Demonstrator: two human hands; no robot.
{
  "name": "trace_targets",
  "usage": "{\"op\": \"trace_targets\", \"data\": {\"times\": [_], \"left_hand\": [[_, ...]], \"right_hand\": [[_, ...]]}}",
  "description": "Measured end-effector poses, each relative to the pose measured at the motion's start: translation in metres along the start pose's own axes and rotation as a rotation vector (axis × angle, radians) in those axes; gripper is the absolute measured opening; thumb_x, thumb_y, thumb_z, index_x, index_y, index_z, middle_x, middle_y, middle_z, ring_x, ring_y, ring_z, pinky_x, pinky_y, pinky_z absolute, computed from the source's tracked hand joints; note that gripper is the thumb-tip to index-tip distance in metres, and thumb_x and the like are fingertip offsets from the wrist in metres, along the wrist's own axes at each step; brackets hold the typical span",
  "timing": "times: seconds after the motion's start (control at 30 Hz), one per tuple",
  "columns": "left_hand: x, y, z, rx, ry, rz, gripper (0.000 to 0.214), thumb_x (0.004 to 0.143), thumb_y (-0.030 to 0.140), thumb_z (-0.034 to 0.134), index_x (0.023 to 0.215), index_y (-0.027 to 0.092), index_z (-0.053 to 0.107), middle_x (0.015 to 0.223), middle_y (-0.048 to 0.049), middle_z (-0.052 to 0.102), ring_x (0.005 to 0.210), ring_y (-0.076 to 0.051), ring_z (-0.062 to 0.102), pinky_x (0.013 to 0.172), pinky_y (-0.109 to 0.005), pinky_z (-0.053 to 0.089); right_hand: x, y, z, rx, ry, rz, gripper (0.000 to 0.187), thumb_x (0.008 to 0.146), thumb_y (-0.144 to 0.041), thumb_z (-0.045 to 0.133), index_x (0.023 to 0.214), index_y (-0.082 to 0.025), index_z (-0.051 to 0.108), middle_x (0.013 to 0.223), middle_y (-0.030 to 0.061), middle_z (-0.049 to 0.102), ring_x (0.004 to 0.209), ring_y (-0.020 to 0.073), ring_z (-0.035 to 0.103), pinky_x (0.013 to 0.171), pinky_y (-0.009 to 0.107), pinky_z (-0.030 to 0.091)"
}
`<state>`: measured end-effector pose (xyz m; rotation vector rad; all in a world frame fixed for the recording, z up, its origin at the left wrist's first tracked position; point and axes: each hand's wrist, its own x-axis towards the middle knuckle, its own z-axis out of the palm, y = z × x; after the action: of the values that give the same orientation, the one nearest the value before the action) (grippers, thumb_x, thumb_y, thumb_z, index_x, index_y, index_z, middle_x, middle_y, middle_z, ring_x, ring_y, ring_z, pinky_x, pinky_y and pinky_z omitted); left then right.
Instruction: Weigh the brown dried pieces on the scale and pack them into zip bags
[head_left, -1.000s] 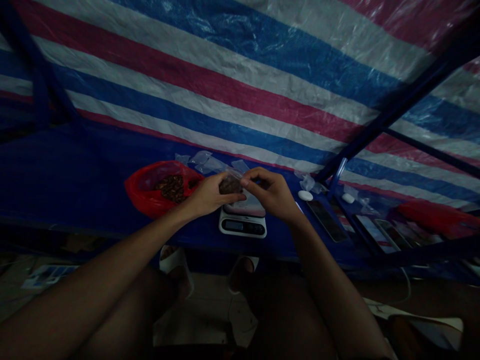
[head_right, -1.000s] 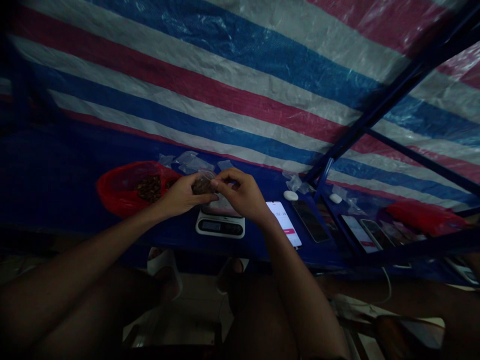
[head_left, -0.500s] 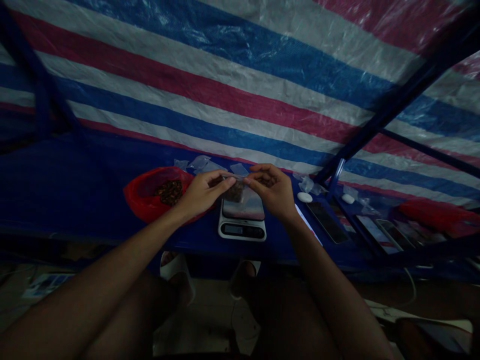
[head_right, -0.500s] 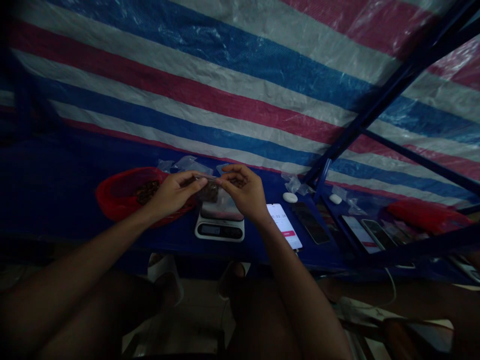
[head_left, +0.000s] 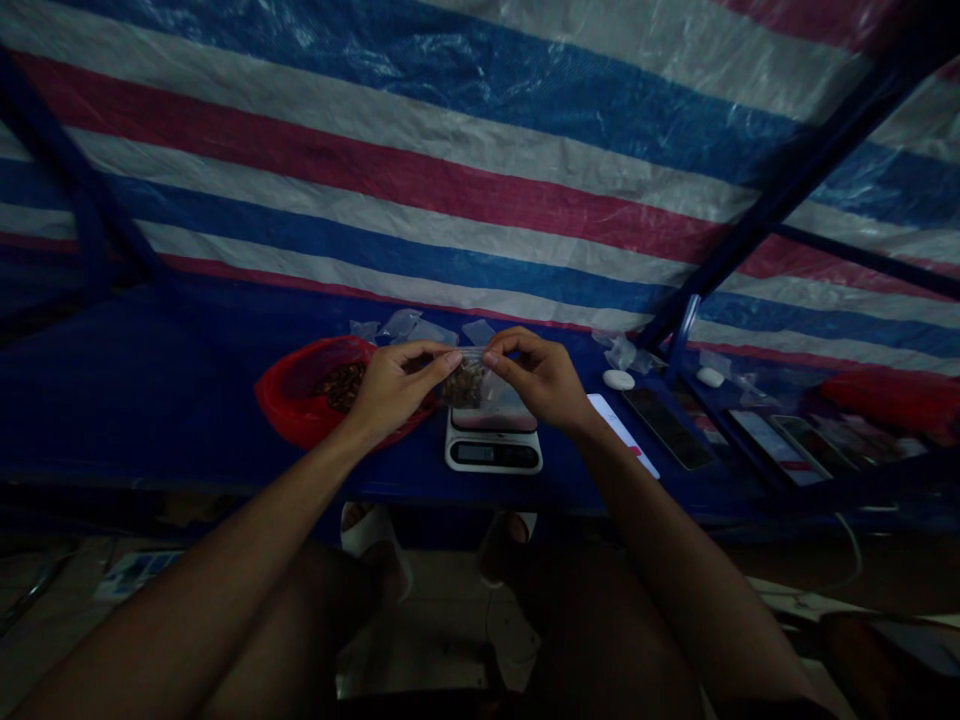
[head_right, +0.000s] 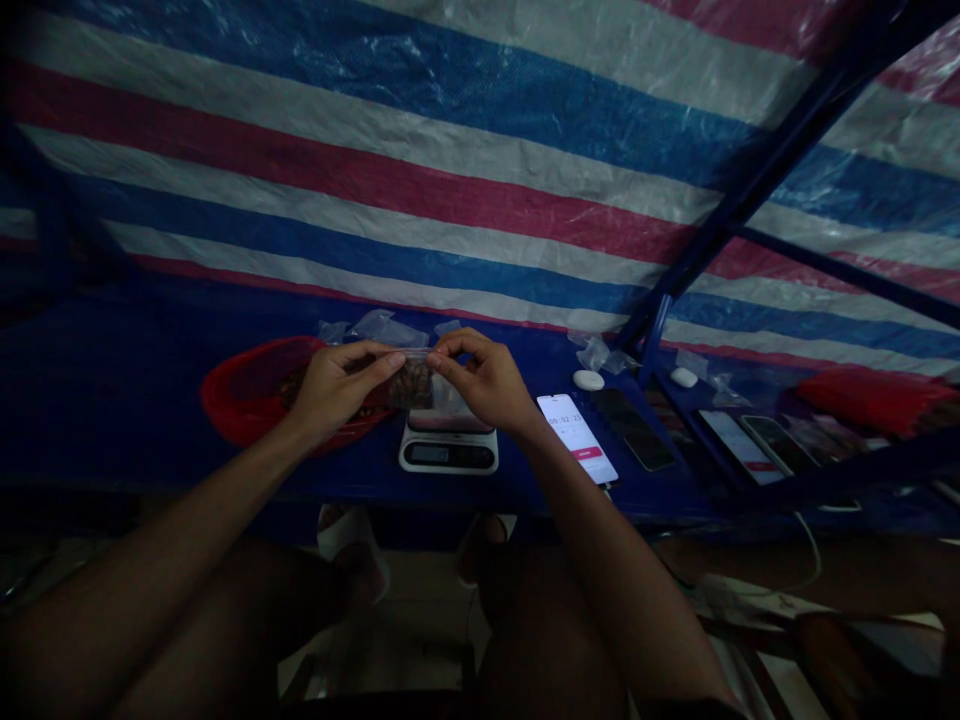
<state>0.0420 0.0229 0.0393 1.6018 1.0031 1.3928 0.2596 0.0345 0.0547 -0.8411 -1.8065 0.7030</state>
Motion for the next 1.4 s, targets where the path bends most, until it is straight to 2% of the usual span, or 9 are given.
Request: {"op": "trace_targets", "data": {"times": [0.17,0.33,0.5,0.67,0.83,1.03,1.23,1.4], "left_hand": [[0.000,0.002,-0.001,0.083,-0.027,0.031,0.032,0.088,0.050,0.080,0.096,0.020,0.085,0.099,-0.0062,0.085,0.093,-0.025,0.077,0.090,-0.037,0.062],[-0.001,0.004,0.000,0.032,-0.065,-0.006,0.038,0.086,0.054,0.083,0.099,0.018,0.085,0.103,-0.0072,0.085,0.097,-0.026,0.078,0.092,-0.037,0.062],[0.001,0.003,-0.004,0.024,-0.012,-0.023,0.040,0.086,0.056,0.081,0.100,0.020,0.087,0.101,-0.0065,0.086,0.097,-0.027,0.077,0.091,-0.037,0.061],[0.004,-0.001,-0.010,0.026,-0.043,-0.007,0.041,0.087,0.059,0.081,0.103,0.022,0.088,0.105,-0.0059,0.086,0.102,-0.029,0.076,0.097,-0.043,0.060],[0.009,-0.008,-0.009,0.003,0.047,-0.033,0.041,0.081,0.059,0.086,0.097,0.021,0.087,0.099,-0.0066,0.085,0.097,-0.027,0.076,0.098,-0.047,0.061],[0.009,-0.009,-0.005,-0.033,0.068,-0.042,0.041,0.080,0.058,0.087,0.095,0.020,0.085,0.098,-0.0072,0.084,0.094,-0.026,0.075,0.094,-0.045,0.061],[0.007,-0.004,-0.002,-0.063,0.011,-0.074,0.050,0.076,0.064,0.087,0.095,0.018,0.085,0.099,-0.0074,0.084,0.095,-0.027,0.075,0.094,-0.043,0.061],[0.005,-0.001,0.001,-0.060,0.007,-0.059,0.043,0.078,0.059,0.087,0.093,0.019,0.085,0.096,-0.0058,0.084,0.093,-0.026,0.075,0.091,-0.040,0.060]], "right_hand": [[-0.001,-0.003,0.008,-0.011,-0.024,-0.012,0.040,0.093,-0.063,0.078,0.086,-0.023,0.075,0.100,0.0061,0.076,0.094,0.0213,0.068,0.084,0.037,0.055],[0.000,-0.004,0.009,-0.032,-0.017,-0.063,0.034,0.097,-0.055,0.075,0.086,-0.022,0.073,0.099,0.0059,0.075,0.093,0.0204,0.068,0.085,0.037,0.054],[-0.002,-0.002,0.003,-0.048,0.002,0.019,0.033,0.094,-0.054,0.078,0.088,-0.022,0.076,0.103,0.0065,0.076,0.093,0.0208,0.067,0.077,0.034,0.052],[-0.002,0.000,-0.004,-0.052,0.024,0.024,0.034,0.093,-0.056,0.078,0.086,-0.023,0.076,0.103,0.0068,0.076,0.092,0.0209,0.065,0.075,0.035,0.052],[-0.003,0.005,-0.004,-0.025,0.049,0.048,0.032,0.093,-0.054,0.079,0.086,-0.023,0.075,0.101,0.0055,0.074,0.090,0.0202,0.064,0.075,0.035,0.051],[-0.003,0.002,0.001,-0.031,0.010,0.000,0.030,0.095,-0.051,0.077,0.086,-0.022,0.075,0.099,0.0056,0.075,0.089,0.0198,0.066,0.077,0.035,0.051],[-0.003,0.002,0.003,-0.014,0.027,-0.020,0.028,0.095,-0.047,0.077,0.085,-0.022,0.073,0.098,0.0044,0.073,0.089,0.0181,0.065,0.081,0.034,0.052],[-0.003,0.004,0.009,0.025,0.018,-0.044,0.024,0.095,-0.043,0.078,0.087,-0.021,0.074,0.097,0.0046,0.074,0.090,0.0186,0.066,0.083,0.035,0.053]]}}
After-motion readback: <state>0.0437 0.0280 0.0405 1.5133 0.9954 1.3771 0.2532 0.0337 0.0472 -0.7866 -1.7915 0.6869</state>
